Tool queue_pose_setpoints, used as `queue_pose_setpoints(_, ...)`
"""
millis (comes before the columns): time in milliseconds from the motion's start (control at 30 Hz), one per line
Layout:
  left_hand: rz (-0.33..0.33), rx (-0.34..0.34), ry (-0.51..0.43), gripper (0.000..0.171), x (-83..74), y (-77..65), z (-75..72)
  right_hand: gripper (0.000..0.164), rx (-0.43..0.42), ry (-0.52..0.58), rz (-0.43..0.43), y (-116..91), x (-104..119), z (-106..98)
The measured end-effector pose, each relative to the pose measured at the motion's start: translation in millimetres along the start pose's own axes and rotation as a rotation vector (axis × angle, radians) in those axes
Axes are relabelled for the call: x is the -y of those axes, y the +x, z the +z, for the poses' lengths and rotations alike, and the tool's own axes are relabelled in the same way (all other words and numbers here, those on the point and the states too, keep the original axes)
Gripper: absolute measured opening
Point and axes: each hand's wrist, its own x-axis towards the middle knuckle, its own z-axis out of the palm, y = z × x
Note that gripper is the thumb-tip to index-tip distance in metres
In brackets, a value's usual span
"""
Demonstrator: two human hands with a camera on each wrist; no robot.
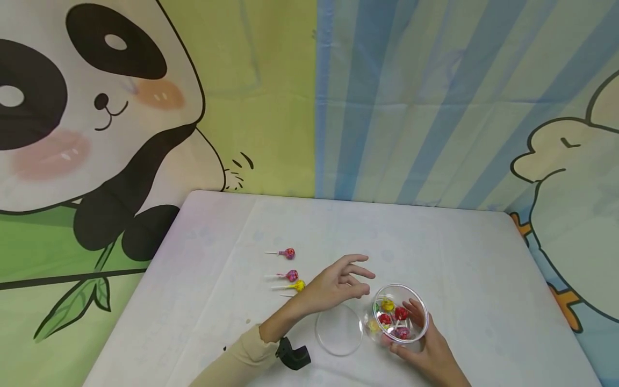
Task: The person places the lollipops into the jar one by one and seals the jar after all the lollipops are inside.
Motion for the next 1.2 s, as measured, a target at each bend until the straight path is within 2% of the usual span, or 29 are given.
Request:
queue_pose_setpoints(300,0.045,-0.036,0.007,0.057,8.6,-2.4,-7.4,0.103,-0.008,0.029,-0.041,-1.3,-1.4,1.4)
queue_pose_setpoints(433,0.018,-0.056,0.000,0.055,13.6,-4.9,-16.0,0.101,-0.005,0.047,-0.049,-1.8,-1.0,1.7)
queue_pose_setpoints(567,-0.012,-0.102,0.027,0.050,23.7,-9.4,-33.7,0.099,0.002,0.049,-0.050,-1.8,-0.6,1.7)
queue_pose_setpoints(700,-0.034,-0.171,0.134,0.044,35.9,-18.9,-62.9,0.100,-0.005,0.036,-0.060,-0.6,0.3,1.3)
queue_pose_setpoints(867,-0.062,-0.314,0.303,0.039,52.4,-40.0,-107.7,0.100,-0.012,0.045,-0.114,0.2,0.7,0.0)
queue_pose_setpoints(933,-0.088,-0.361,0.378,0.036,58.5,-49.6,-121.3,0.100,-0.014,0.053,-0.127,0.1,1.2,-1.1)
queue_pose_setpoints(1067,-0.131,-0.400,0.536,0.029,72.5,-69.0,-134.2,0.100,-0.017,0.053,-0.132,0.1,-0.1,-2.5)
queue_pose_setpoints(1200,-0.150,-0.436,0.580,0.031,89.1,-87.4,-137.4,0.100,-0.014,0.050,-0.143,0.6,-1.4,-3.3)
